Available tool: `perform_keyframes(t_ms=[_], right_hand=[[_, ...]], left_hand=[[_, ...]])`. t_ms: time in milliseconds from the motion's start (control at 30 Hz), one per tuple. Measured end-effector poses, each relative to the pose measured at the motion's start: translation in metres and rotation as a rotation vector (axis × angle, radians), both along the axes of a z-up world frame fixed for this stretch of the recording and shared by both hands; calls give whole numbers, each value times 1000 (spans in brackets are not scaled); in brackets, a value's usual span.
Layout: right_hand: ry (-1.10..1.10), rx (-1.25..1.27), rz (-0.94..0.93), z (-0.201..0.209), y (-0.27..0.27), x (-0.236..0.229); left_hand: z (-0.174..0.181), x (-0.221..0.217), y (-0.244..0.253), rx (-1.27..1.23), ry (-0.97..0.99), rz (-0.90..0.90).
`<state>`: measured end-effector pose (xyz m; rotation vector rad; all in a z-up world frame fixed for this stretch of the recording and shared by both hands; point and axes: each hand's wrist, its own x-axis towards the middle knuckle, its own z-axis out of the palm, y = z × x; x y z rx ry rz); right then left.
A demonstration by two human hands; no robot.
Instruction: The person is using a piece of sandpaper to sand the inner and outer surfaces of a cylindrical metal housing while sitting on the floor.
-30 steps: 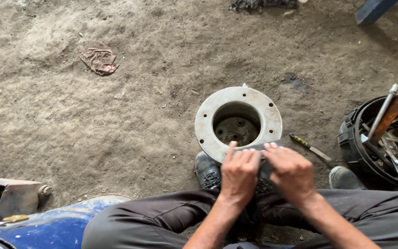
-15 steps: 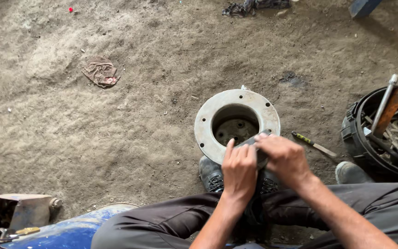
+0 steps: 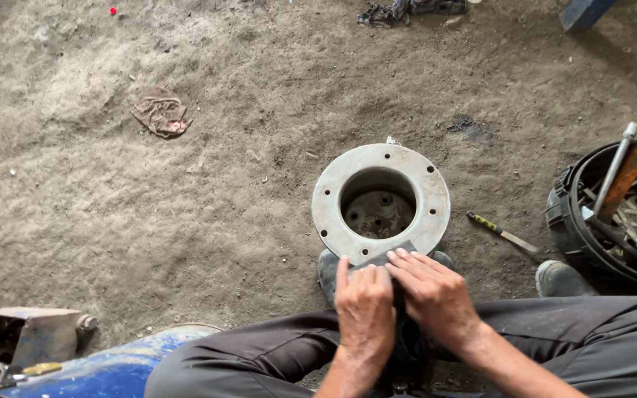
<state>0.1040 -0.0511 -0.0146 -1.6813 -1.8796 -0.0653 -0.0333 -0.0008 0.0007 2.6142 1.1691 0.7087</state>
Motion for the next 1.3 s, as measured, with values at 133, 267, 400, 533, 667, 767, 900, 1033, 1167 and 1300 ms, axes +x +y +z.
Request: perform_keyframes(t_ms=[133, 267, 400, 533, 667, 767, 900, 1033, 1167, 1300], right_hand=[[-4, -30, -117, 9, -4, 35], [-4, -33, -196, 8, -6, 51], [-76, -52, -188, 1, -14, 24], [-59, 4, -81, -7, -12, -8], [-24, -29, -29, -3, -12, -16], [3, -34, -59, 2, -14, -2], [37, -59, -177, 4, -21, 31], [14, -77, -197, 2, -25, 39], [-15, -35, -131, -4, -26, 14], [-9, 27, -41, -10, -21, -16]], left_hand=[[-5, 37, -4, 121, -93, -93], [-9, 58, 0, 129, -84, -119], [-5, 30, -6, 117, -99, -93], [-7, -4, -9, 78, -70, -17], [-8, -16, -10, 104, -140, 24], [-10, -9, -10, 135, -112, -35], [-15, 26, -14, 146, -132, -124], [-17, 38, -12, 123, -135, -149], [-15, 10, -14, 99, -126, -103], [-14, -18, -18, 101, -122, -14]])
